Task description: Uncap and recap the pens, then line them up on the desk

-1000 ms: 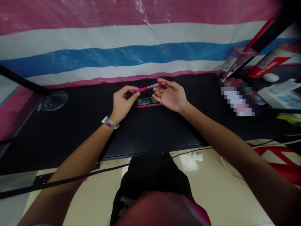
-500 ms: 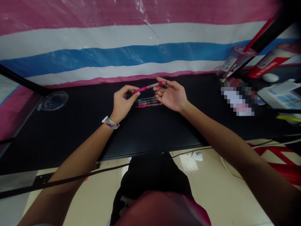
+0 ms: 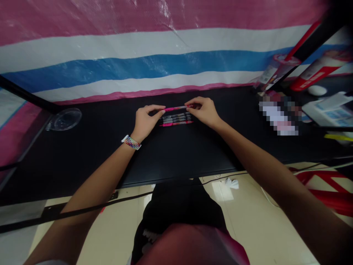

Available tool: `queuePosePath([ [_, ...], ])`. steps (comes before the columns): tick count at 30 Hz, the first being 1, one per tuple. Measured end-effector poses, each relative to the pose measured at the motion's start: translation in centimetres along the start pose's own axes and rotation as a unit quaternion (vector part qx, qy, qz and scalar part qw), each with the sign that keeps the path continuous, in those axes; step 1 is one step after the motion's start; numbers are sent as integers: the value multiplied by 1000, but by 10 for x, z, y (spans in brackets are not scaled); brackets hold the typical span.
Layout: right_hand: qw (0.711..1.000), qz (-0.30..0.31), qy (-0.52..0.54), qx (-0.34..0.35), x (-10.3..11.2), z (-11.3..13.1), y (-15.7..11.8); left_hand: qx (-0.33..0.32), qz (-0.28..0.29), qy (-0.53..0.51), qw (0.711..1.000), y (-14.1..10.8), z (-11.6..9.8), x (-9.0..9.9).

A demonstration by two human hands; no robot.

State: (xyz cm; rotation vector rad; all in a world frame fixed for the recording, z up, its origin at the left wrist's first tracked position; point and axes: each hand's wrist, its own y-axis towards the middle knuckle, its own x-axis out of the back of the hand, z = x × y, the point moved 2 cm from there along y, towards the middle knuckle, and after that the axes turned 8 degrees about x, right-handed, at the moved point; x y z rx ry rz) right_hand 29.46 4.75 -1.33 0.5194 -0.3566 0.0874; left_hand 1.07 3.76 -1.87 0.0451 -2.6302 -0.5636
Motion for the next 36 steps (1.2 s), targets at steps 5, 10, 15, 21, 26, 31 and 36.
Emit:
queuePosePath([
  [5, 995, 65, -62, 33, -1, -9, 2, -5, -5, 31, 999, 1, 11, 0],
  [10, 988, 92, -107, 62, -2, -14, 5, -4, 3, 41, 999, 3, 22, -2],
  [15, 983, 96, -138, 71, -2, -16, 2, -3, 12, 50, 999, 5, 25, -3],
  [21, 984, 97, -135, 71, -1, -15, 1, -11, 20, 57, 998, 5, 25, -2],
  [26, 976, 106, -170, 83, -2, -13, 1, -19, 32, 89, 995, 5, 23, -1],
  [31, 974, 75, -190, 97, -4, -19, 0, 21, 34, 121, 992, 2, 14, 0],
  [36, 991, -68, -105, 40, -8, -30, -1, 54, 27, -15, 998, -1, 11, -4],
])
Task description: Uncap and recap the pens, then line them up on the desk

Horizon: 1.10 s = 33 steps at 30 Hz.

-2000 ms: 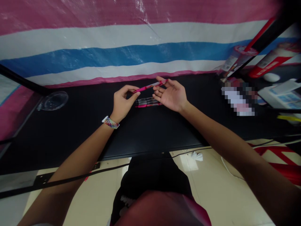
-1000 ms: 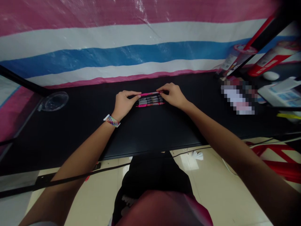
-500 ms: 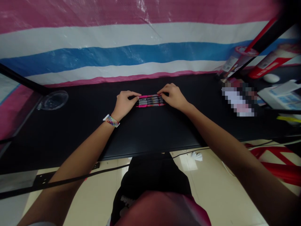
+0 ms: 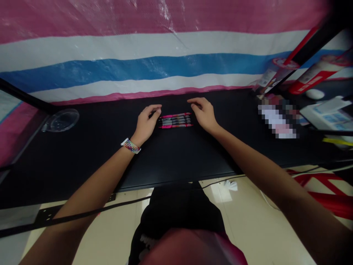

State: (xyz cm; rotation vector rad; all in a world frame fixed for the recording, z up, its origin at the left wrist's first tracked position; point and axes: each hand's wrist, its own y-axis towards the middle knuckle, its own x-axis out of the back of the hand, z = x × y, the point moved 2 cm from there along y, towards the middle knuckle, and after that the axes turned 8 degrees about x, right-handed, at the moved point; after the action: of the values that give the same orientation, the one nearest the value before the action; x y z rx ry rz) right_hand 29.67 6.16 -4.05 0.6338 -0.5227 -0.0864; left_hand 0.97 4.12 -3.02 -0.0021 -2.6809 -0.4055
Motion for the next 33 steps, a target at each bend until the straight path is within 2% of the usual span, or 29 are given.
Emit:
queuePosePath([
  [3, 993, -50, 91, -60, -10, -2, -3, 11, -8, -80, 997, -2, 4, -8],
  [8, 967, -57, 216, -122, -26, 9, -10, 27, -11, -164, 986, -6, 6, -24],
  [16, 957, -65, 249, -130, -29, 18, -13, 67, 6, -234, 970, -12, -10, -31],
  [23, 965, -59, 220, -128, -29, 17, -13, 57, 16, -256, 965, -14, -14, -34],
  [27, 979, -41, 188, -71, -21, 29, -11, 65, 3, -253, 965, -13, -10, -33],
  [30, 989, 17, 135, 56, -12, 45, -12, 62, -4, -224, 973, -12, -7, -30],
  [33, 976, 95, 59, 187, -10, 60, -17, 60, -9, -189, 980, -10, -4, -26],
])
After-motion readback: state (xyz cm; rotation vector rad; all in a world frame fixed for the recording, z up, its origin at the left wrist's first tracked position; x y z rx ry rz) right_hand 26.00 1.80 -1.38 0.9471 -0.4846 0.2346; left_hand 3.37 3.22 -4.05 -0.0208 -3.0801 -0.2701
